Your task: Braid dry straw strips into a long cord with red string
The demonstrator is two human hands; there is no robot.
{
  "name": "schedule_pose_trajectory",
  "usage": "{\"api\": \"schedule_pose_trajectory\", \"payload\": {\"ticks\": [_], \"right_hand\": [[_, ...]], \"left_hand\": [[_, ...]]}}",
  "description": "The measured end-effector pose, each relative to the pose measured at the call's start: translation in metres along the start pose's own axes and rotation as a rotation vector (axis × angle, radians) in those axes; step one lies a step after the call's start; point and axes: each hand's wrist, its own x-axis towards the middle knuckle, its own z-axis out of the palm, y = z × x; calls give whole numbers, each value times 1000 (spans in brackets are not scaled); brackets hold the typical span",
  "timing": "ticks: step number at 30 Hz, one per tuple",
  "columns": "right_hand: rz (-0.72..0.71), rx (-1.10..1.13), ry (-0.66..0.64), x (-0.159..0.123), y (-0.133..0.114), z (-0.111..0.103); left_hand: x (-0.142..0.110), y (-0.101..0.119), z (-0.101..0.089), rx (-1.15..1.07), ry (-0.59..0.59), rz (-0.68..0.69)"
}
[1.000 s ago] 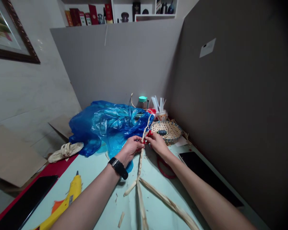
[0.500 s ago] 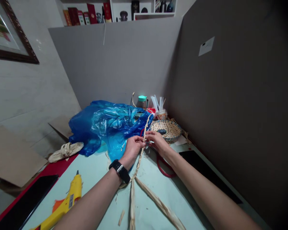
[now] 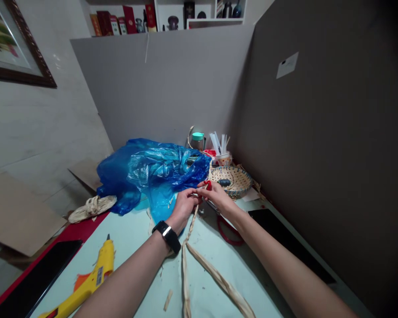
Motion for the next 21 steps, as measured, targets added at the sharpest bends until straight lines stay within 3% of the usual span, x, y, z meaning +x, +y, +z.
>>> {"api": "schedule_pose_trajectory", "payload": {"ticks": [4, 13, 21], "right_hand": [[-42, -98, -11, 6, 5, -8], [63, -172, -275, -1, -9, -24], [18, -275, -307, 3, -6, -29]], "left_hand": [[4, -4, -1, 5, 43, -19], [10, -4, -7, -16, 82, 47], [6, -1, -5, 18, 86, 112]]}}
